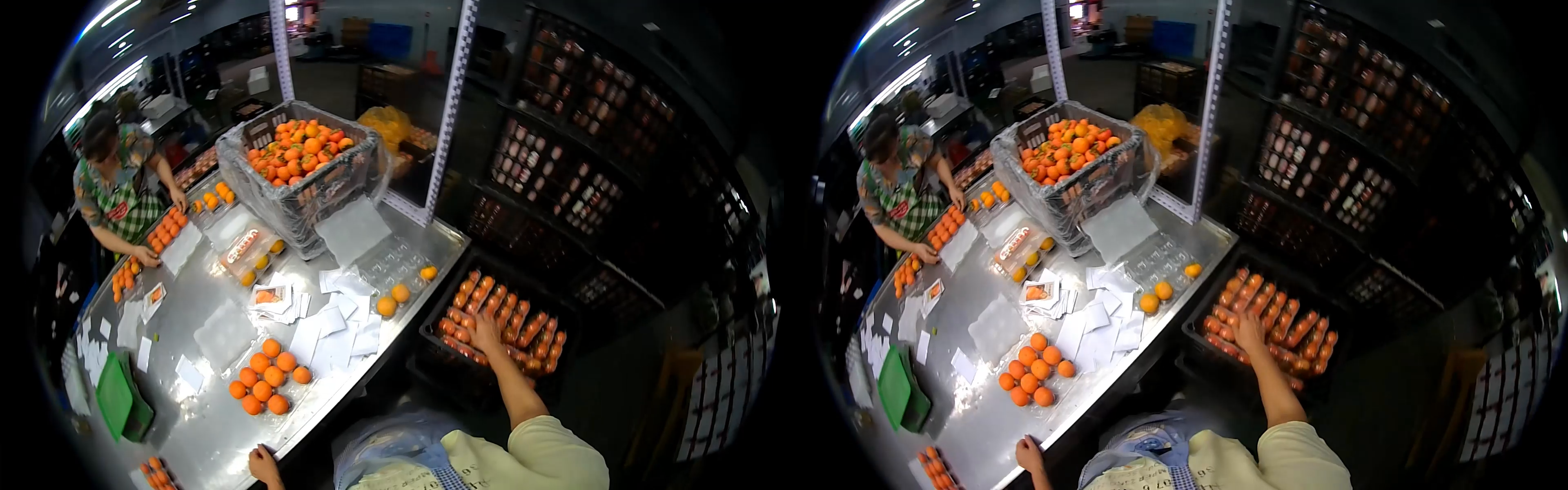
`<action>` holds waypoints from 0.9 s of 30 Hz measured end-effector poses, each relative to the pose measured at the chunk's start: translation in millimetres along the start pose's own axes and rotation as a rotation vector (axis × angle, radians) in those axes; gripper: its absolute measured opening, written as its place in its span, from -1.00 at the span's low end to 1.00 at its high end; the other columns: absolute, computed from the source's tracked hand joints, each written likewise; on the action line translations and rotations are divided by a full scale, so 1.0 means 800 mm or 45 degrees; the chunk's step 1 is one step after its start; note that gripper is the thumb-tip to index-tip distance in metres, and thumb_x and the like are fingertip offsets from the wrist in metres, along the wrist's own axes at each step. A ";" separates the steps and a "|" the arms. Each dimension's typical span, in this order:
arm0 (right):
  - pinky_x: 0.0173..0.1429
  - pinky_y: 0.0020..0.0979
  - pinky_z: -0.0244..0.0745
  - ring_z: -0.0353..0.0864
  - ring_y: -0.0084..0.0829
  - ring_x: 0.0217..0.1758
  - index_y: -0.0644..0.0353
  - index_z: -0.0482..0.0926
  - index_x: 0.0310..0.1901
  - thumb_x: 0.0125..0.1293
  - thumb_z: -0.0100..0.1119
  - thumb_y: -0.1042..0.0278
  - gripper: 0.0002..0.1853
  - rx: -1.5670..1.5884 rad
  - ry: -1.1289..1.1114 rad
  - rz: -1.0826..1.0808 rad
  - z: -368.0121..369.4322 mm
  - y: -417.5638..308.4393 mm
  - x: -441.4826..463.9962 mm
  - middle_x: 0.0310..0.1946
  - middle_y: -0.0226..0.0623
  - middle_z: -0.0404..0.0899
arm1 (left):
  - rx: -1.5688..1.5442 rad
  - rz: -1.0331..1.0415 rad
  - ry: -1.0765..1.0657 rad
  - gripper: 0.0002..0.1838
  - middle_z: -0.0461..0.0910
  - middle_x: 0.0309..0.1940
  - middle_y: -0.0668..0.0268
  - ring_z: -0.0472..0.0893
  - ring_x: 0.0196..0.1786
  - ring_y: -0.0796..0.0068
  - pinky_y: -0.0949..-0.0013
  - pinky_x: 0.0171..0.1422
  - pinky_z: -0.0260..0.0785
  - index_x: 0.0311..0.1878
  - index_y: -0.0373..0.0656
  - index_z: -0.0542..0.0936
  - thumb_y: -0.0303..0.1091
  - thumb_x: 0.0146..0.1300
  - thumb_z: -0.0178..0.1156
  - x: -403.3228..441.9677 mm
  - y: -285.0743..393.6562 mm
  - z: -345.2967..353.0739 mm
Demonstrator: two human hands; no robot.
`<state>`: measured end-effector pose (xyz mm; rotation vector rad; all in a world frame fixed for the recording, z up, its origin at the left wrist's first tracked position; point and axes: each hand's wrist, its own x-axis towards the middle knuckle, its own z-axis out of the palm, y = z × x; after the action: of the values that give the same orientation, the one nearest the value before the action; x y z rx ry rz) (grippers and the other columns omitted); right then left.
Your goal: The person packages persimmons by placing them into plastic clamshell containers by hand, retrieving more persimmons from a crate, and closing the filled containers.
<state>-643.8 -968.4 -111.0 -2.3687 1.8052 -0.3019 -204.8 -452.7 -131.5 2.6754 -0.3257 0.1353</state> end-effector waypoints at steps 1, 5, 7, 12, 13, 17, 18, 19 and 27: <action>0.20 -0.05 0.30 0.41 -0.03 0.14 0.14 0.47 0.10 0.25 0.08 0.12 -0.56 0.012 0.009 -0.055 0.013 0.009 0.001 0.03 -0.07 0.47 | -0.024 -0.001 0.014 -0.61 0.52 -0.57 0.08 0.51 -0.47 0.03 0.08 -0.34 0.30 -0.52 -0.24 0.51 -0.11 0.27 0.10 -0.002 0.005 -0.002; 0.14 -0.06 0.36 0.45 -0.05 0.10 0.09 0.48 0.10 0.22 0.15 0.08 -0.55 0.016 -0.077 -0.138 -0.002 0.013 0.010 0.00 -0.09 0.49 | 0.061 -0.038 0.141 -0.64 0.49 -0.60 0.07 0.48 -0.49 0.03 0.07 -0.35 0.28 -0.57 -0.26 0.47 -0.18 0.23 0.14 -0.008 0.018 0.001; 0.07 -0.06 0.42 0.52 -0.03 0.03 0.06 0.48 0.11 0.20 0.19 0.05 -0.52 -0.036 -0.191 -0.135 -0.012 0.011 0.024 -0.07 -0.08 0.55 | 0.105 -0.071 0.191 -0.65 0.50 -0.60 0.08 0.50 -0.49 0.04 0.08 -0.34 0.30 -0.57 -0.25 0.48 -0.19 0.22 0.14 -0.007 0.032 -0.002; -0.01 -0.10 0.49 0.60 0.00 -0.03 0.18 0.63 -0.11 0.19 0.18 -0.10 -0.53 -0.271 -0.594 -0.050 -0.018 0.000 0.062 -0.17 0.01 0.63 | 0.043 -0.098 0.304 -0.68 0.52 -0.61 0.10 0.51 -0.51 0.06 0.08 -0.36 0.31 -0.56 -0.25 0.51 -0.20 0.18 0.16 -0.007 0.026 0.008; -0.04 -0.13 0.50 0.61 -0.02 -0.06 0.27 0.66 -0.28 0.20 0.16 -0.04 -0.56 -0.262 -0.569 -0.098 -0.018 -0.002 0.064 -0.22 0.02 0.64 | 0.060 -0.113 0.282 -0.68 0.52 -0.61 0.10 0.51 -0.51 0.06 0.08 -0.36 0.31 -0.56 -0.25 0.51 -0.20 0.18 0.16 -0.007 0.030 0.006; -0.15 -0.16 0.53 0.66 -0.09 -0.17 0.25 0.67 -0.34 0.09 0.16 0.17 -0.70 -0.377 -0.732 -0.294 -0.026 0.006 0.083 -0.33 -0.03 0.66 | 0.089 -0.132 0.251 -0.68 0.51 -0.62 0.08 0.50 -0.52 0.05 0.09 -0.38 0.30 -0.57 -0.25 0.51 -0.21 0.18 0.16 -0.007 0.029 0.006; -0.16 -0.16 0.54 0.67 -0.10 -0.17 0.25 0.67 -0.34 0.06 0.17 0.17 -0.70 -0.468 -0.821 -0.361 -0.025 0.008 0.085 -0.33 -0.03 0.66 | 0.085 -0.127 0.259 -0.68 0.50 -0.62 0.08 0.50 -0.52 0.05 0.09 -0.38 0.30 -0.57 -0.26 0.50 -0.21 0.18 0.16 -0.006 0.025 0.008; -0.17 -0.17 0.55 0.67 -0.11 -0.16 0.25 0.67 -0.34 0.04 0.18 0.17 -0.70 -0.563 -0.911 -0.428 -0.025 0.010 0.088 -0.33 -0.04 0.66 | 0.053 -0.123 0.268 -0.69 0.51 -0.61 0.07 0.50 -0.51 0.03 0.08 -0.38 0.30 -0.57 -0.26 0.49 -0.23 0.18 0.16 -0.007 0.032 0.003; -0.05 -0.15 0.54 0.65 -0.11 -0.15 0.11 0.60 -0.11 -0.16 0.37 0.19 -0.52 -0.305 -0.577 -0.474 0.008 0.057 0.073 -0.28 -0.04 0.65 | 0.077 -0.111 0.311 -0.68 0.50 -0.60 0.06 0.49 -0.49 0.01 0.07 -0.36 0.30 -0.57 -0.26 0.49 -0.23 0.20 0.09 -0.011 0.045 -0.008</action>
<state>-670.2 -1037.0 -124.1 -2.6446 1.2539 0.4082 -222.3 -479.4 -112.2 2.6885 -0.1295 0.4463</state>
